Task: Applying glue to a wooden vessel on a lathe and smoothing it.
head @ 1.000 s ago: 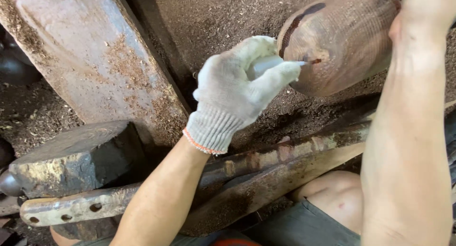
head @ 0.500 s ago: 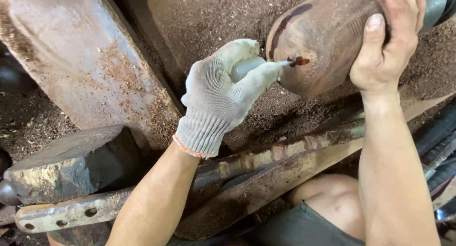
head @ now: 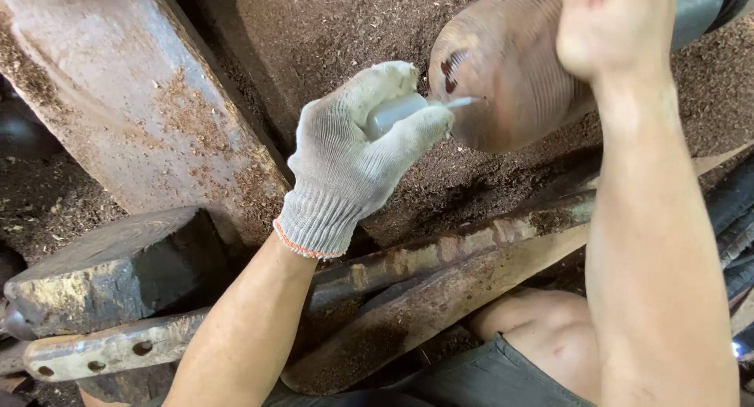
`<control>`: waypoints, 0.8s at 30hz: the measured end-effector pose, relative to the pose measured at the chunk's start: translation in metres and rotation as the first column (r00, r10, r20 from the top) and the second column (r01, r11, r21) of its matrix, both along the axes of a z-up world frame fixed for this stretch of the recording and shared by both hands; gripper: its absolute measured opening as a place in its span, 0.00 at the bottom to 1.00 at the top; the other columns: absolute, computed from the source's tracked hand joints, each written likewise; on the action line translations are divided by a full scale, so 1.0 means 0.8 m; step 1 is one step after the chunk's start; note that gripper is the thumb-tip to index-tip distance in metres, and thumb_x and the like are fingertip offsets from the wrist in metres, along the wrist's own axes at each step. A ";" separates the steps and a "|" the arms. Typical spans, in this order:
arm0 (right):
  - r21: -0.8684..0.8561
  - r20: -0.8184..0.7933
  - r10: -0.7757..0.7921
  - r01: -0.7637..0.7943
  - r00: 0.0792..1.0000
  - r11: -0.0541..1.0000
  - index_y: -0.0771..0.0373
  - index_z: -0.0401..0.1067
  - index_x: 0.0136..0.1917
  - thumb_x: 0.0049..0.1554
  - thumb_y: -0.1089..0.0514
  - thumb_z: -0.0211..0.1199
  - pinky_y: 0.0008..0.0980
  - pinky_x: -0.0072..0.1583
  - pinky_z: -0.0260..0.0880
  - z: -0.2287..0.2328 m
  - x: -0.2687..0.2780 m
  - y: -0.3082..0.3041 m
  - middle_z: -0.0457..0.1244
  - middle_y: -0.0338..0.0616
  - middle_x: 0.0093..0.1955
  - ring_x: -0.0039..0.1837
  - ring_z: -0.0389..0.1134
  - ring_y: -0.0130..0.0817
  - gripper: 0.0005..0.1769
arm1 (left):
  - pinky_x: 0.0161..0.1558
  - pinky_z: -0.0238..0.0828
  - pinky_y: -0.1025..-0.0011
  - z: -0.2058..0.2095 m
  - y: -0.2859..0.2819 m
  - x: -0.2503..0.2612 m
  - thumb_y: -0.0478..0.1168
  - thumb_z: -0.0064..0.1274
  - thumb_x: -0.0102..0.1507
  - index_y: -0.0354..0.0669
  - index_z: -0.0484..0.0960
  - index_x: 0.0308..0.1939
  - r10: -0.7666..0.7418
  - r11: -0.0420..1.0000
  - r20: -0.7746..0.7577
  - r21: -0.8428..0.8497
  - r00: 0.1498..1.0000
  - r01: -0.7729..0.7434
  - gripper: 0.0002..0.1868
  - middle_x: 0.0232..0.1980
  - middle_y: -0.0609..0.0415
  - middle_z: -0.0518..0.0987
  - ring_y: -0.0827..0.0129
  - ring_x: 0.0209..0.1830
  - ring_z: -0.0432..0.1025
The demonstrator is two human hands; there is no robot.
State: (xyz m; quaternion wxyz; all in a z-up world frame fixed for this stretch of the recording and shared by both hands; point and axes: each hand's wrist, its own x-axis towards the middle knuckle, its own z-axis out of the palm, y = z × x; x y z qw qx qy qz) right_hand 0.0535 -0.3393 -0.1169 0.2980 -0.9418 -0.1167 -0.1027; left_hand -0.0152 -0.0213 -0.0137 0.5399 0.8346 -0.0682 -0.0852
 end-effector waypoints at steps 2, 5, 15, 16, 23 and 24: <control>-0.036 -0.138 -0.066 0.061 0.988 0.997 0.70 0.74 0.49 0.77 0.60 0.55 0.39 0.43 0.63 -0.004 0.010 -0.001 0.63 0.48 0.35 0.38 0.65 0.41 0.15 | 0.42 0.85 0.74 -0.003 0.001 0.000 0.54 0.65 0.64 0.35 0.82 0.58 -0.004 0.999 -0.003 -0.052 1.000 0.003 0.28 0.45 0.50 0.87 0.71 0.41 0.85; 0.010 -0.067 -0.080 0.081 0.995 0.997 0.72 0.73 0.48 0.76 0.61 0.57 0.40 0.44 0.62 -0.010 0.013 -0.006 0.63 0.50 0.36 0.38 0.65 0.42 0.15 | 0.43 0.86 0.76 -0.002 0.001 0.001 0.53 0.66 0.65 0.34 0.80 0.58 -0.017 0.999 0.041 -0.043 0.999 0.019 0.28 0.46 0.50 0.86 0.72 0.42 0.85; 0.173 0.176 0.042 -0.072 0.984 0.982 0.75 0.73 0.54 0.72 0.65 0.55 0.40 0.56 0.66 0.032 -0.027 0.014 0.66 0.56 0.48 0.51 0.68 0.46 0.10 | 0.40 0.84 0.75 -0.004 -0.012 -0.002 0.52 0.65 0.63 0.38 0.83 0.56 -0.027 0.997 -0.027 -0.069 0.999 0.025 0.25 0.43 0.54 0.88 0.75 0.39 0.85; 0.204 0.233 0.214 -0.263 0.949 0.943 0.74 0.75 0.62 0.72 0.69 0.47 0.37 0.68 0.73 0.052 -0.041 0.030 0.69 0.56 0.60 0.63 0.73 0.45 0.16 | 0.38 0.82 0.75 -0.009 -0.014 -0.004 0.52 0.65 0.64 0.39 0.83 0.57 -0.047 0.998 0.013 -0.046 0.999 0.048 0.25 0.45 0.54 0.87 0.76 0.40 0.85; 0.049 0.337 0.123 -0.148 0.933 0.988 0.75 0.76 0.58 0.69 0.70 0.54 0.45 0.70 0.71 0.037 -0.045 0.033 0.70 0.61 0.60 0.66 0.72 0.54 0.11 | 0.27 0.78 0.74 0.006 -0.015 0.013 0.54 0.60 0.61 0.43 0.87 0.48 0.005 0.991 -0.251 -0.127 0.968 -0.038 0.21 0.36 0.55 0.88 0.73 0.27 0.83; 0.072 0.337 0.142 -0.176 0.931 0.982 0.74 0.76 0.59 0.69 0.71 0.51 0.44 0.70 0.72 0.027 -0.042 0.025 0.70 0.60 0.60 0.65 0.73 0.51 0.13 | 0.28 0.78 0.74 0.001 -0.012 0.016 0.53 0.61 0.61 0.41 0.87 0.44 0.048 0.991 -0.177 -0.116 0.983 -0.069 0.20 0.35 0.53 0.87 0.73 0.28 0.82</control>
